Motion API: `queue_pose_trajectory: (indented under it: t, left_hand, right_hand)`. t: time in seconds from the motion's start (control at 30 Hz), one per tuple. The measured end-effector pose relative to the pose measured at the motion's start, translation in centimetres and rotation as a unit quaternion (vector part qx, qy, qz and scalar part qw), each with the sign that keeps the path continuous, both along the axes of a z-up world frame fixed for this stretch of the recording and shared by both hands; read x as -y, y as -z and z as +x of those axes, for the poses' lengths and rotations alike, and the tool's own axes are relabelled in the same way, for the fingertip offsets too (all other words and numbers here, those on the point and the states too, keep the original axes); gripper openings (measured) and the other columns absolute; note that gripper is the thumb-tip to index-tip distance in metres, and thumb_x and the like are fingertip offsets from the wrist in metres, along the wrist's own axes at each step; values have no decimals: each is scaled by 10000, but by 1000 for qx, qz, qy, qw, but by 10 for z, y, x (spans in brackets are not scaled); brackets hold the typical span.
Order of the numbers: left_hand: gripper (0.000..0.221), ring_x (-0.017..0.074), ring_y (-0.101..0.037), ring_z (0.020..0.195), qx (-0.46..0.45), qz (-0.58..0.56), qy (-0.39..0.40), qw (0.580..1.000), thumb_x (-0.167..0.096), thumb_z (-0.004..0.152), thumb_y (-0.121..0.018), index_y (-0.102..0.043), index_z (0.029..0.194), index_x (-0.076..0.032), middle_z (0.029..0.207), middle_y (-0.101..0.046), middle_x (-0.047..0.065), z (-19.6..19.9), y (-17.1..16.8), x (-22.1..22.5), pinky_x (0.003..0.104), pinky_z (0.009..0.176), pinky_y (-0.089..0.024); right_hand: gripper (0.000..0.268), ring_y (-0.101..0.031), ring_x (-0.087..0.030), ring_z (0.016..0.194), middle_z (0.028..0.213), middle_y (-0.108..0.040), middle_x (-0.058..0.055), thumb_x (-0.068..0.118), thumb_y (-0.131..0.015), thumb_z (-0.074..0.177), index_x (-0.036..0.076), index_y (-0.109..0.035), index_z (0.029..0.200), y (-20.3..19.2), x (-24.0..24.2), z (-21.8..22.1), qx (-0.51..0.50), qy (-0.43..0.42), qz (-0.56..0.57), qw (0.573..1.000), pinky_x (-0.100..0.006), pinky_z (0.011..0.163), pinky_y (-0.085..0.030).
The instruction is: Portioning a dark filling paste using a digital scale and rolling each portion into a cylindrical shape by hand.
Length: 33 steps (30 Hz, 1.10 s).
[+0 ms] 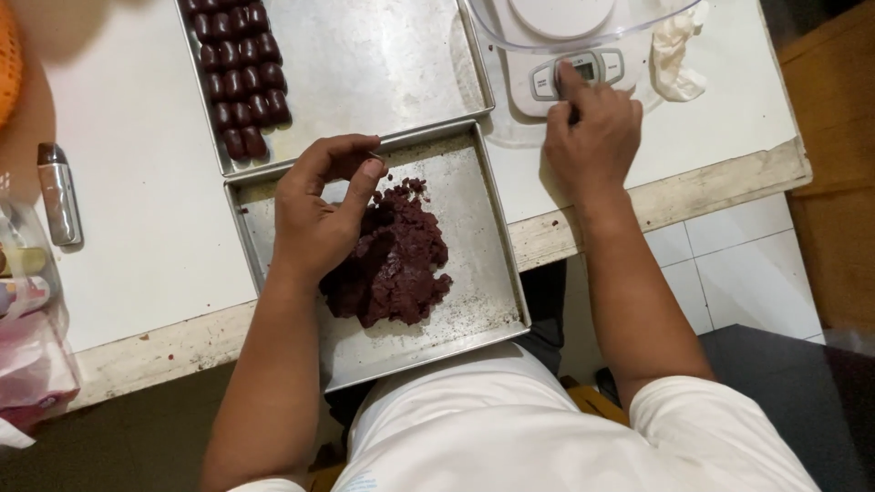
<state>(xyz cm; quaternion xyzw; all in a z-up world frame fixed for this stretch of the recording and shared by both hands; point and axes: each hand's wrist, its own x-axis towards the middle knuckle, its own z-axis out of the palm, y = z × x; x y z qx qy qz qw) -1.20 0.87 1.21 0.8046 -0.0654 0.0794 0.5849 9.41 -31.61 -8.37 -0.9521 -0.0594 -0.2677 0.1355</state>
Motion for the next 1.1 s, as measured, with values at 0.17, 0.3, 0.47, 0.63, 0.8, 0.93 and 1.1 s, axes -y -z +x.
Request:
queue_pose_trajectory:
  t: [0.17, 0.3, 0.47, 0.63, 0.8, 0.93, 1.1]
  left_hand:
    - [201, 175, -711, 1011, -1, 13, -2, 1000, -170, 1027, -657, -659, 1203, -74, 1138, -719, 68, -1, 0, 1, 307, 920, -604]
    - [215, 188, -706, 1029, 3, 12, 4, 1000, -174, 1031, -653, -655, 1218, -67, 1152, -715, 79, -2, 0, 1, 315, 936, -603]
    - [192, 171, -707, 1006, -4, -3, -10, 1000, -151, 1030, -659, -664, 1201, -64, 1109, -721, 73, -1, -1, 2, 288, 920, -593]
    - [198, 177, -715, 1018, -1, 2, -1, 1000, -144, 1036, -651, -652, 1213, -56, 1107, -722, 84, -1, -1, 1, 296, 932, -599]
    - [198, 184, -721, 1021, -2, 3, -2, 1000, -137, 1035, -650, -651, 1214, -52, 1116, -723, 90, -2, -2, 1, 303, 930, -604]
    - [196, 180, -704, 1015, 15, 7, 3, 1000, -146, 1039, -652, -656, 1212, -55, 1128, -714, 80, -1, 0, -1, 300, 931, -598]
    - [196, 171, -699, 1008, 9, 15, 0, 1000, -161, 1035, -659, -663, 1209, -72, 1137, -714, 65, -1, -2, -1, 300, 922, -596]
  right_hand:
    - [540, -557, -275, 767, 759, -582, -43, 186, -455, 952, 214, -649, 1456, 7, 10, 4, -49, 58, 85, 994, -446, 869, -434]
    - [448, -558, -280, 723, 789, -663, -50, 179, -551, 970, 183, -710, 1389, 5, 1, -4, 0, -4, 22, 1000, -454, 734, -434]
    - [446, -577, -287, 748, 855, -727, -75, 142, -494, 941, 131, -766, 1295, -2, -1, -19, 5, 17, 80, 997, -424, 756, -443]
    - [418, -556, -269, 735, 822, -693, -34, 138, -520, 953, 112, -768, 1289, -2, -5, -20, 17, -16, 63, 998, -443, 787, -444]
    - [447, -619, -291, 799, 884, -738, -40, 158, -491, 914, 131, -772, 1260, -9, -6, -21, -13, 16, 118, 993, -437, 834, -460]
    - [362, -643, -265, 872, 966, -768, -31, 141, -534, 913, 133, -787, 1172, -17, -10, -24, -16, 5, 124, 992, -446, 885, -472]
    - [371, -671, -246, 1011, 1126, -773, -20, 153, -482, 918, 108, -757, 1163, -23, -6, -22, -38, 50, 204, 977, -400, 827, -542]
